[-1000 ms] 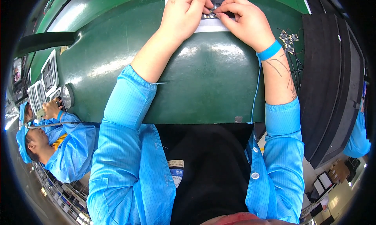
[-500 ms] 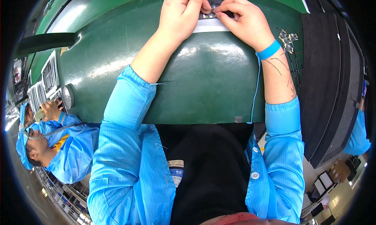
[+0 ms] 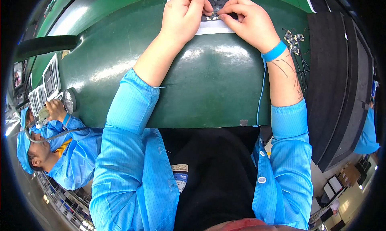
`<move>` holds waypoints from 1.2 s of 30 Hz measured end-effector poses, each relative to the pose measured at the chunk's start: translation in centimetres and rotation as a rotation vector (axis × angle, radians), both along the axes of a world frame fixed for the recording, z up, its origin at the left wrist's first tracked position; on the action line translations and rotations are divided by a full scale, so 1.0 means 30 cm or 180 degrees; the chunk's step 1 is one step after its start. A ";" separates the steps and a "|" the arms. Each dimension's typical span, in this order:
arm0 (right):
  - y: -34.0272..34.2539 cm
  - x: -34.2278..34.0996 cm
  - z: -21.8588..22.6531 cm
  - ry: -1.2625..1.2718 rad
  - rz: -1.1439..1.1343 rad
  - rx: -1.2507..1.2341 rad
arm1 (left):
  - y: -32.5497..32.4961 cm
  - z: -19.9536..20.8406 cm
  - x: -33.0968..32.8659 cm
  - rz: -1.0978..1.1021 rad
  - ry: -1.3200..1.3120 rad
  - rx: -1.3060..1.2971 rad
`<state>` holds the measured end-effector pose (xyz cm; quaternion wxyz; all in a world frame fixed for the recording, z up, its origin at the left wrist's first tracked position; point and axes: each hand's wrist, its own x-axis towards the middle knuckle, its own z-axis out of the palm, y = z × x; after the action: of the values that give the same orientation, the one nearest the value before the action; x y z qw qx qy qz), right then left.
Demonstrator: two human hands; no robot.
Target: The person assembles small electronic components and ribbon cables onto a screen frame at a factory workstation. This is done by hand and with tweezers.
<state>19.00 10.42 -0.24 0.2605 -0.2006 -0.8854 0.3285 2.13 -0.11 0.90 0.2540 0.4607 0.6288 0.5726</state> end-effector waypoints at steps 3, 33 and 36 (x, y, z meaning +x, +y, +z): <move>0.005 -0.005 0.001 0.0016 0.0070 -0.0021 | 0.003 0.005 -0.007 -0.0167 -0.0141 -0.0085; 0.009 0.024 -0.010 0.0060 0.0093 0.0040 | 0.008 -0.006 0.008 -0.0218 0.0019 -0.0142; 0.005 0.020 -0.009 0.0121 0.0094 0.0028 | 0.005 -0.003 0.004 -0.0238 0.0002 -0.0138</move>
<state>19.59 10.57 -0.51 0.2733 -0.1802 -0.8846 0.3321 2.25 0.03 0.81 0.2849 0.4785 0.6234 0.5488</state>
